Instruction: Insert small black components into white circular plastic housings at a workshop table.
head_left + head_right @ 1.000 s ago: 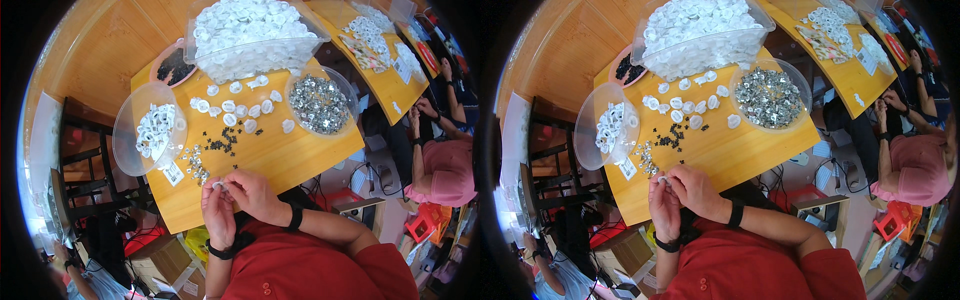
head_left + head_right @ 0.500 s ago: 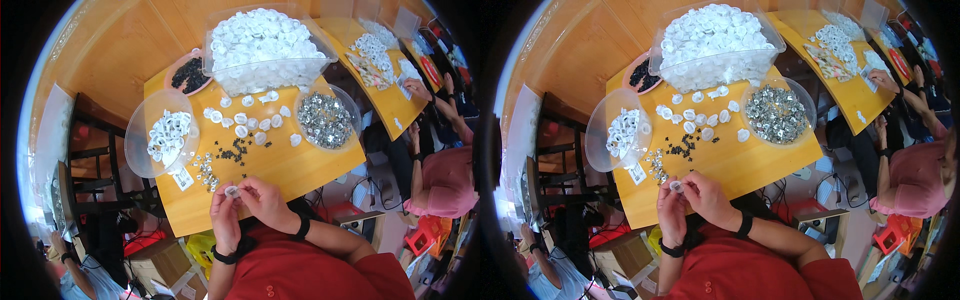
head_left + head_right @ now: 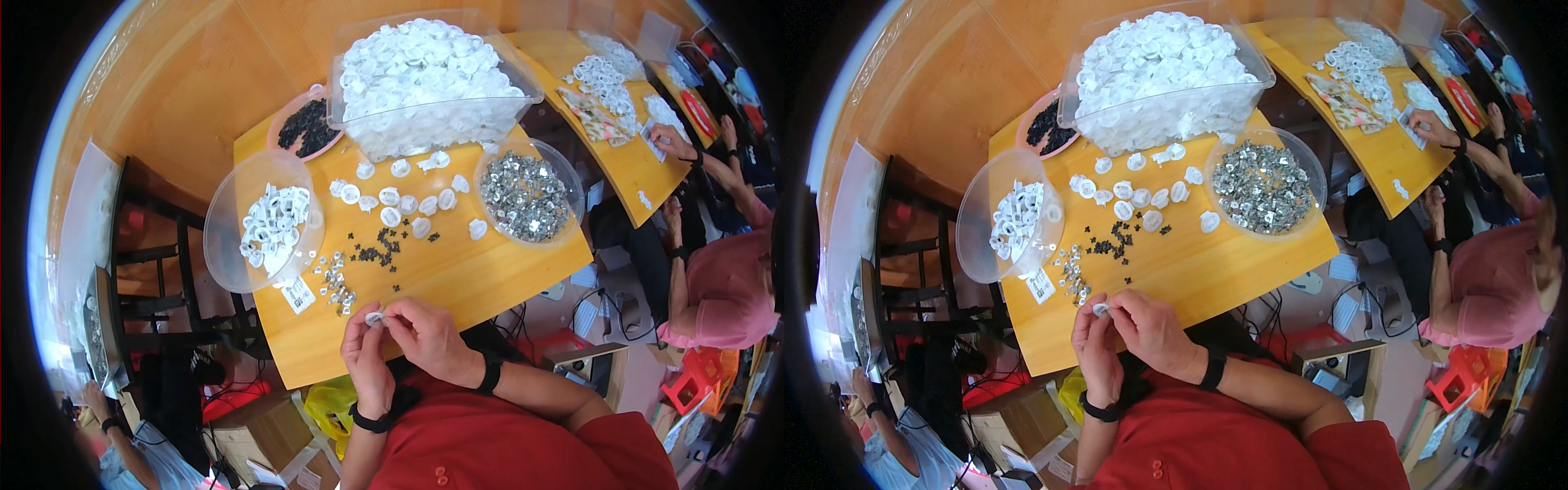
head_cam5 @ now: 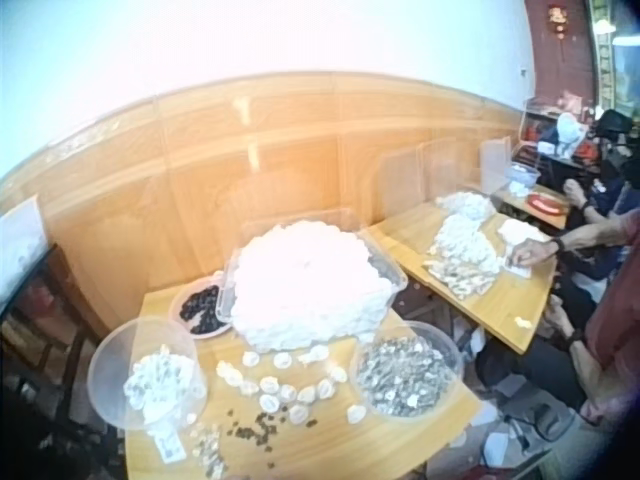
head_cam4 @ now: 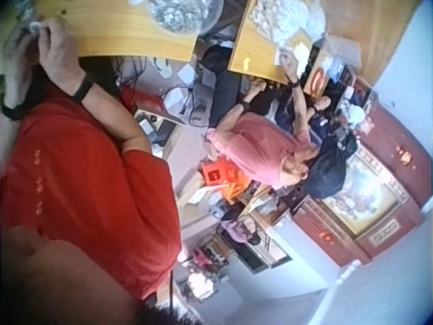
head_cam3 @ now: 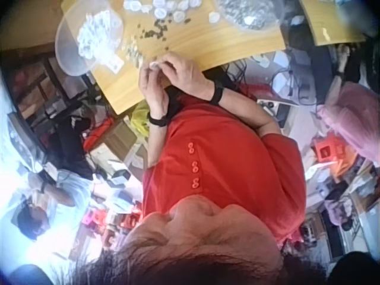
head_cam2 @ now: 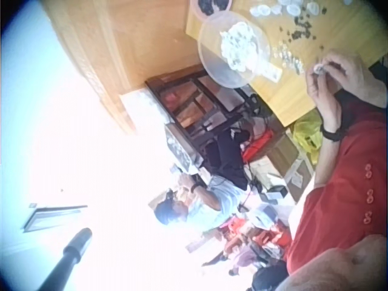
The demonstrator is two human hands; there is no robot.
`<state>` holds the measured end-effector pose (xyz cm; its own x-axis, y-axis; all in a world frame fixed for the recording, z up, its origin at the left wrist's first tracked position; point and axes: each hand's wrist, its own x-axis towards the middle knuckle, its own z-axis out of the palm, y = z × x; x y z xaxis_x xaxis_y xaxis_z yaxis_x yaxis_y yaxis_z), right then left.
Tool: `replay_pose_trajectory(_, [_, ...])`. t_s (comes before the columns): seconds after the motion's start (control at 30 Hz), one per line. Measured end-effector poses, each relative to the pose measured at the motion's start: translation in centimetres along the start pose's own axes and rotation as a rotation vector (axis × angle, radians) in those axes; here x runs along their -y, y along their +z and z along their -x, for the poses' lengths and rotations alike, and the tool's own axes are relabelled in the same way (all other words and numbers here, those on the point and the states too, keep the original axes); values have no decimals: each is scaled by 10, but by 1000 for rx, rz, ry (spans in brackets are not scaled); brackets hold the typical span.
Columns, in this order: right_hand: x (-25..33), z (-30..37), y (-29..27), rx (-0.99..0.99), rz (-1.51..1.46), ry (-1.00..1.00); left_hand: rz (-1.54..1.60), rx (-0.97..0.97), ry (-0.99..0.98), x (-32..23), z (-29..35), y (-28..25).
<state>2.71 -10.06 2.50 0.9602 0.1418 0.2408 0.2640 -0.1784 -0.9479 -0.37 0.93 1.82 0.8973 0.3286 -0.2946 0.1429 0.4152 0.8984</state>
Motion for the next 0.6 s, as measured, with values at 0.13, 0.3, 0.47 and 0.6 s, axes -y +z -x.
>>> replay_pose_trajectory(0.13, [-7, 5, 5, 3, -18, -17, 74, -32, -24, 5, 0, -8])
replay_pose_trajectory(0.3, [-6, 7, 6, 9, 9, -110, 214, 7, -93, 3, -2, -15])
replay_pose_trajectory(0.47, [-7, 8, 8, -2, 58, -163, 210, 64, -113, 3, -6, -19])
replay_pose_trajectory(0.6, [-11, 6, 6, 13, -86, -46, 159, 30, -106, 0, -3, -8])
